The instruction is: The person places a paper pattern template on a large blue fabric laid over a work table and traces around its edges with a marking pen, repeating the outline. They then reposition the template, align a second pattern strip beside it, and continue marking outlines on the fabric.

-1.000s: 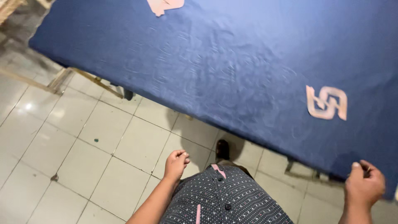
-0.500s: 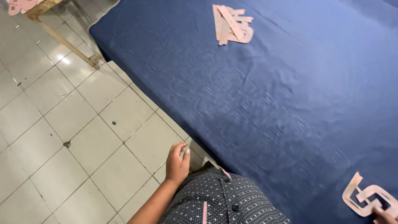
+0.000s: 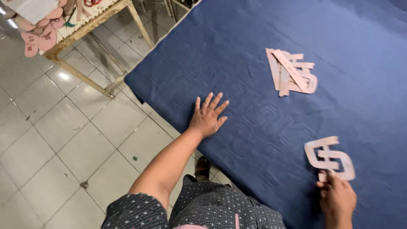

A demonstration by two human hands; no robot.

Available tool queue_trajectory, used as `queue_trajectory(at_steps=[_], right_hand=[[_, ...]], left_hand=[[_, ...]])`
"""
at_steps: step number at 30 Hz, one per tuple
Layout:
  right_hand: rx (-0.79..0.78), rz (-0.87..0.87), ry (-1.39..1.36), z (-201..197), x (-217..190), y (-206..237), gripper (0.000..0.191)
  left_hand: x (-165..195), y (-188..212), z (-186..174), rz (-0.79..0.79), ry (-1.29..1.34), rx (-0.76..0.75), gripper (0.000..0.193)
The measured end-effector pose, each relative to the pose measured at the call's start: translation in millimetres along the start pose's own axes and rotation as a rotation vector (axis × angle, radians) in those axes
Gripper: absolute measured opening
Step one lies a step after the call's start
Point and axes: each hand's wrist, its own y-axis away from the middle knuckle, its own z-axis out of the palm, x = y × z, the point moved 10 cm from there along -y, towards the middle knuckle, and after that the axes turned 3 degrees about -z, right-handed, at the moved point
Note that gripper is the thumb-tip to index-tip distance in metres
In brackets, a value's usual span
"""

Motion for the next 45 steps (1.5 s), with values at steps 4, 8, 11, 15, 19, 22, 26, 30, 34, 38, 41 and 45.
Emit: queue_trajectory(at_steps=[4,8,11,15,19,22,26,30,34,38,41,45], right_hand=[[0.048,-0.155,0.053,-18.7,-4.9,25.5,0.019],[0.063,-0.216,0.064,-34.8,-4.0,38.5,0.022],[0.095,-0.174,0.118,-44.4,-3.4,52.1,0.024],[0.058,-0.124,0.092,-41.2,-3.8,51.3,0.023],[0.072,-0.096,0.078,-42.4,7.0,39.7,0.022],[0.084,-0.030,0.145,-48.8,14.6,40.5,0.026],[0.034,0.010,0.156,-59.0,12.5,54.9,0.029],[0.149,0.063,0.229,-81.5,5.5,79.7,0.028],[0.150,0.065,0.149,-72.9,-5.2,63.4,0.019],[0.136,-0.001,0.114,-25.8,-13.6,49.3,0.021],[0.052,0.080,0.051,36.6,-2.0,52.1,0.022],[0.161,0.008,0.296,75.3,-9.9,68.9,0.023]], left_hand=[[0.4,5.0,17.3,0.049,-0.057,-0.043,0.068],[7.3,20.4,12.8,0.063,0.009,-0.037,0.068],[7.8,34.8,0.1,0.068,0.059,-0.032,0.067],[7.5,43.4,0.2,0.076,0.083,-0.035,0.066],[8.2,44.8,22.1,0.062,0.080,-0.102,0.066],[7.8,51.4,18.6,0.062,0.123,-0.076,0.065],[8.4,65.3,-4.8,0.061,0.104,-0.080,0.066],[7.2,71.6,-33.0,0.049,0.083,-0.075,0.059],[-3.4,55.0,-39.6,-0.004,0.231,-0.133,0.059],[-27.5,21.1,-67.4,0.038,0.234,0.043,0.058],[-52.6,-0.7,-82.6,0.075,0.190,0.072,0.054],[-81.7,-18.0,-84.4,0.134,0.339,-0.075,0.046]])
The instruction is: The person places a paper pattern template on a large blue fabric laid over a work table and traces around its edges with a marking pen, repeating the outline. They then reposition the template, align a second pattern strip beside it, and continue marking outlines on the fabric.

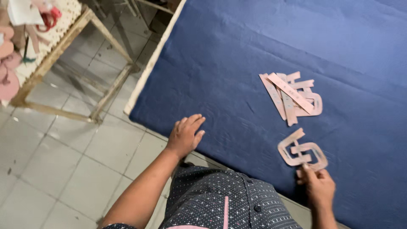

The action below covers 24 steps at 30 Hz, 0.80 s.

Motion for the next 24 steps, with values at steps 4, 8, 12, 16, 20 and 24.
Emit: queue_trajectory(at_steps=[4,8,12,16,20,24], right_hand=[[0.094,-0.066,0.040,-7.5,-28.4,15.1,0.024],[0.123,0.040,-0.220,32.1,-47.9,42.7,0.027],[-0.007,0.013,-0.192,113.7,-117.2,52.5,0.023],[-0.163,-0.180,-0.214,170.9,-218.1,6.2,0.028],[0.105,-0.354,0.108,154.8,-269.3,-48.0,0.046],[0.117,-0.117,1.001,131.9,-231.5,-56.7,0.040]], left_hand=[[-39.3,-11.2,-29.8,0.026,0.074,0.024,0.041],[-74.4,-16.7,-61.2,0.155,-0.065,0.107,0.041],[-94.2,-9.7,-64.3,0.205,-0.020,0.068,0.043],[-98.1,-5.6,-56.5,0.191,-0.026,0.076,0.044],[-101.5,-0.2,-52.7,0.171,-0.057,0.072,0.044],[-103.1,7.3,-51.4,0.160,-0.066,0.054,0.044]])
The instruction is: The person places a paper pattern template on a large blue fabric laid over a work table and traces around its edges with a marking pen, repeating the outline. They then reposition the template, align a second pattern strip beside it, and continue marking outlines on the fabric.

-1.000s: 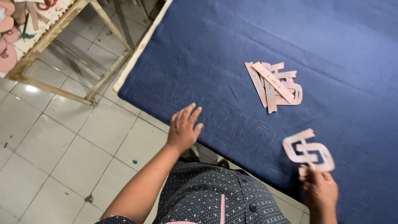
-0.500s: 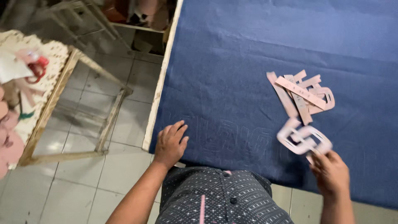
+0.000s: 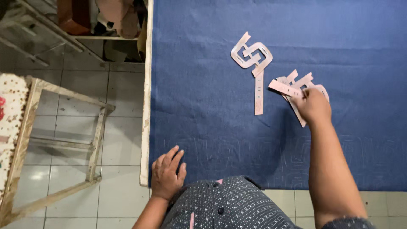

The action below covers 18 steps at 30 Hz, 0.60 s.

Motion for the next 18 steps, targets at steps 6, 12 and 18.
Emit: queue_trajectory(at_steps=[6,12,18], right_hand=[[0.316,0.053,-0.084,21.9,63.9,73.9,0.044],[0.027,0.184,-0.683,69.2,93.6,46.2,0.024],[-0.301,0.191,-1.626,65.4,17.9,12.4,0.014]], left_hand=[[-1.8,5.5,1.6,0.013,-0.051,0.002,0.043],[-0.3,5.6,3.5,0.019,-0.034,-0.010,0.044],[11.5,-6.3,-12.5,0.014,0.035,0.017,0.042]])
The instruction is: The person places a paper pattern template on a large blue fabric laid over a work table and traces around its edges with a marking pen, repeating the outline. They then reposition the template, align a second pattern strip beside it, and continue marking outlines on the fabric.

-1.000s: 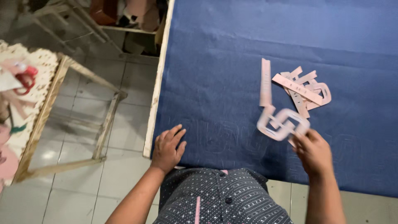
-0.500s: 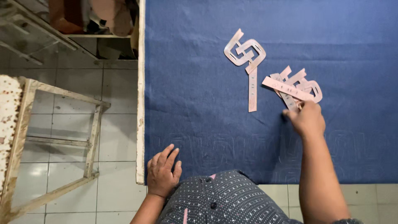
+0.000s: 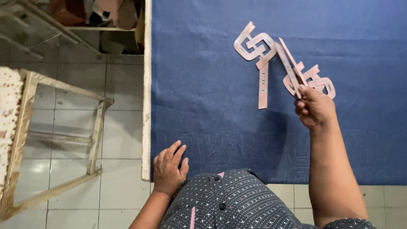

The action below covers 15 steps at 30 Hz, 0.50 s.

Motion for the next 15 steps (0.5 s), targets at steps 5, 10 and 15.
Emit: queue_trajectory(at_steps=[5,10,15], right_hand=[[-0.198,0.193,0.590,113.9,61.0,29.2,0.020],[-0.420,0.156,0.749,230.8,106.1,52.3,0.026],[-0.598,-0.265,1.145,302.9,99.8,52.7,0.038]], left_hand=[[-8.8,-19.3,-11.3,-0.080,0.265,0.032,0.025],[-43.7,-70.0,-28.1,-0.076,0.240,0.212,0.025],[-78.7,-125.1,-14.1,-0.144,0.158,0.049,0.040]])
